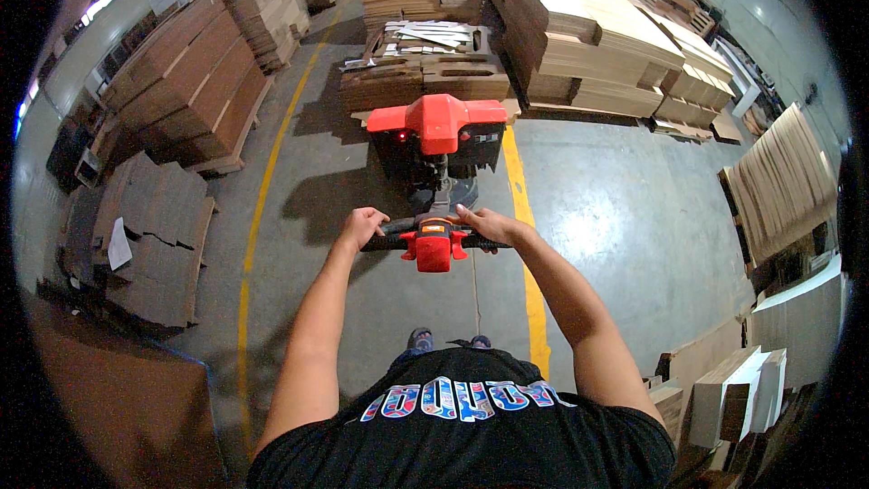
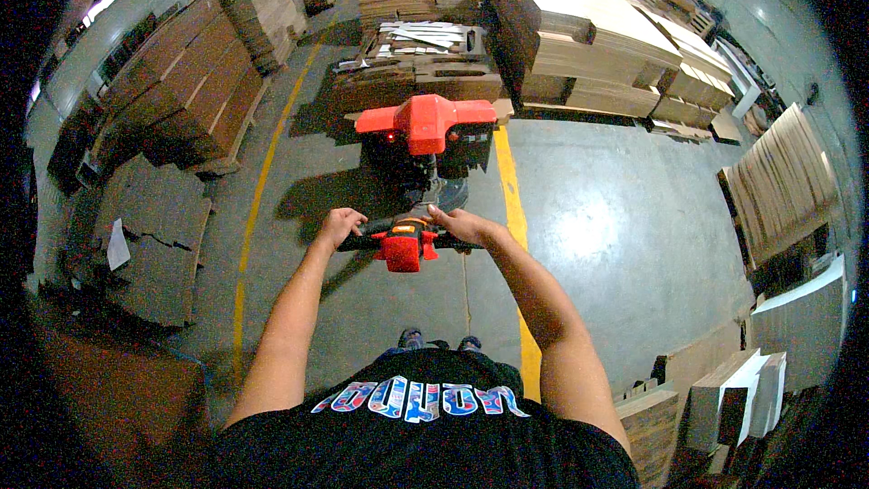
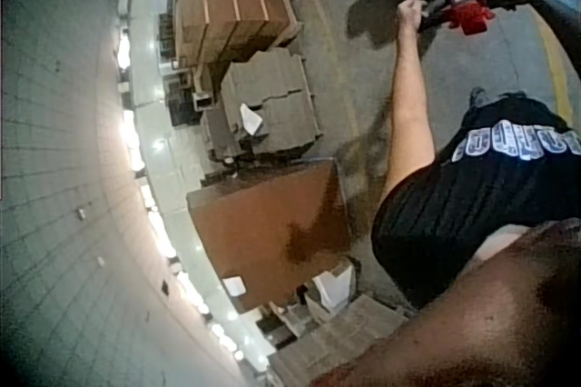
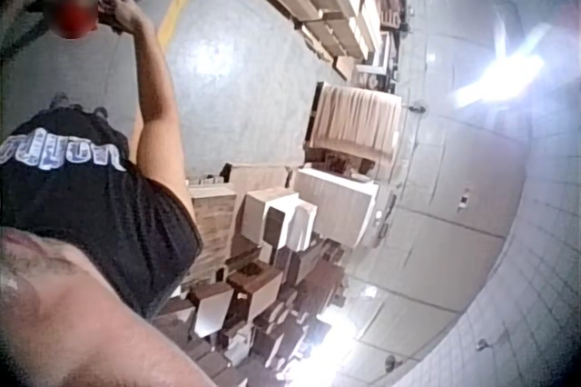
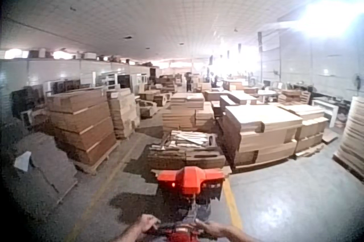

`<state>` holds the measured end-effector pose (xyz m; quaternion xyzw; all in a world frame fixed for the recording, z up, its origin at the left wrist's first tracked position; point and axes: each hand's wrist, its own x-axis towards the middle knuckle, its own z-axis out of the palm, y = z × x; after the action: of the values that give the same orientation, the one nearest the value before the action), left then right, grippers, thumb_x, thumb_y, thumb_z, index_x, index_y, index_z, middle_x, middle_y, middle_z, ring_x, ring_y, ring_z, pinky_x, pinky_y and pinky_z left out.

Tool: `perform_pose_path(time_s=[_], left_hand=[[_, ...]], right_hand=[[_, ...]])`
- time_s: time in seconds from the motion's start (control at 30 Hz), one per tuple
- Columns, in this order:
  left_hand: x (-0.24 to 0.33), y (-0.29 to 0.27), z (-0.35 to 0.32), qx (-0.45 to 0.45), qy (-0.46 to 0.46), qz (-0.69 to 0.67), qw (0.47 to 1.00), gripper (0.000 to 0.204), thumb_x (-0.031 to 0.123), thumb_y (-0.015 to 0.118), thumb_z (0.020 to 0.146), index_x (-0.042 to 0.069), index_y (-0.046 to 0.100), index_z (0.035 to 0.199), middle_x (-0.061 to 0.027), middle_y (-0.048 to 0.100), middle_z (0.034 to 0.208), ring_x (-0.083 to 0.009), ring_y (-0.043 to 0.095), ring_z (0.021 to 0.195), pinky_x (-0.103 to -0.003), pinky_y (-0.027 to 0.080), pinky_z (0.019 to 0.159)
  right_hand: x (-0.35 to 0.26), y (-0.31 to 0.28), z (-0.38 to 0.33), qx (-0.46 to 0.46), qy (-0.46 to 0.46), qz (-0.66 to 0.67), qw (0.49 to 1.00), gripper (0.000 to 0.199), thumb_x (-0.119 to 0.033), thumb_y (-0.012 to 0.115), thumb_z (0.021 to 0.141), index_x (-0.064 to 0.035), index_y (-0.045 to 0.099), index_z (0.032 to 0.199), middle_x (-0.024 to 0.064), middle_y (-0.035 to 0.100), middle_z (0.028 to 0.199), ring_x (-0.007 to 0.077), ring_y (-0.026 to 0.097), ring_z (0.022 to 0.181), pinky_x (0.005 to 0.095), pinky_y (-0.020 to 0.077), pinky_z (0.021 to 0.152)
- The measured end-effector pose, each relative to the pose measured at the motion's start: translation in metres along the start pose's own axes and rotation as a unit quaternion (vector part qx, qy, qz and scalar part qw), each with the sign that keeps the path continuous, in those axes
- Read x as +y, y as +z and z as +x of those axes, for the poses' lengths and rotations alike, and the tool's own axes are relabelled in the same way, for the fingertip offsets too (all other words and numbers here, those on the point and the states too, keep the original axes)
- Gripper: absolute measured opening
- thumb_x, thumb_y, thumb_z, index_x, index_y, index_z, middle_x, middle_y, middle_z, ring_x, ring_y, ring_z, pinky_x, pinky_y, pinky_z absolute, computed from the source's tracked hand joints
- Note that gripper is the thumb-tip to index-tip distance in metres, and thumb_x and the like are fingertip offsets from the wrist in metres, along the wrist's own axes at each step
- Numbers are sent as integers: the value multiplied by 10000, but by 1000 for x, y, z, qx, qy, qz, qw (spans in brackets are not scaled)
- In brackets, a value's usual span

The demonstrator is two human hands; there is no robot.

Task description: The person operates a red electric pallet jack in a warehouse, maneuvering it through aisles of stacked wooden boards and cardboard boxes. They engage the forks under a pallet, lift the load, and transport it to a different location within the facility.

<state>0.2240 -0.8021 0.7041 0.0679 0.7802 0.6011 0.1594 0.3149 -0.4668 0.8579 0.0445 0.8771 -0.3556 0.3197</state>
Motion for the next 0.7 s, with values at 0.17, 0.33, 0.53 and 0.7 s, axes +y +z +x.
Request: perform_pose_path(time_s=[0.17,0.33,0.53,0.7], left_hand=[[-1,-2,2,6,1,-4,1000,251,223,684,914,-3,785,949,-83,737,835,-162,713,661,-324,545,674],[-1,-3,6,1,-5,-10,1000,254,227,687,911,-4,786,952,-83,738,852,-161,718,664,-322,549,677],[-5,-2,9,0,-3,-9,1000,263,233,686,913,-5,788,962,-85,739,861,-165,719,660,-327,549,670],[-8,1,10,-2,-2,-5,1000,259,226,680,921,-6,787,967,-86,739,858,-165,718,657,-329,547,665]], right_hand=[[-6,-4,-2,-12,-8,-7,1000,992,-830,280,1019,43,748,1073,168,698,896,309,673,903,494,528,865],[-3,-5,4,-11,-4,-10,1000,986,-826,285,1021,45,744,1086,172,704,918,304,674,914,488,530,869],[2,-5,6,1,-25,-21,999,947,-813,267,1031,-13,750,1181,137,673,865,267,662,834,443,520,779],[-1,-6,1,-11,-21,-17,1000,947,-823,274,1024,-20,757,1158,144,702,870,278,682,858,474,540,816]])
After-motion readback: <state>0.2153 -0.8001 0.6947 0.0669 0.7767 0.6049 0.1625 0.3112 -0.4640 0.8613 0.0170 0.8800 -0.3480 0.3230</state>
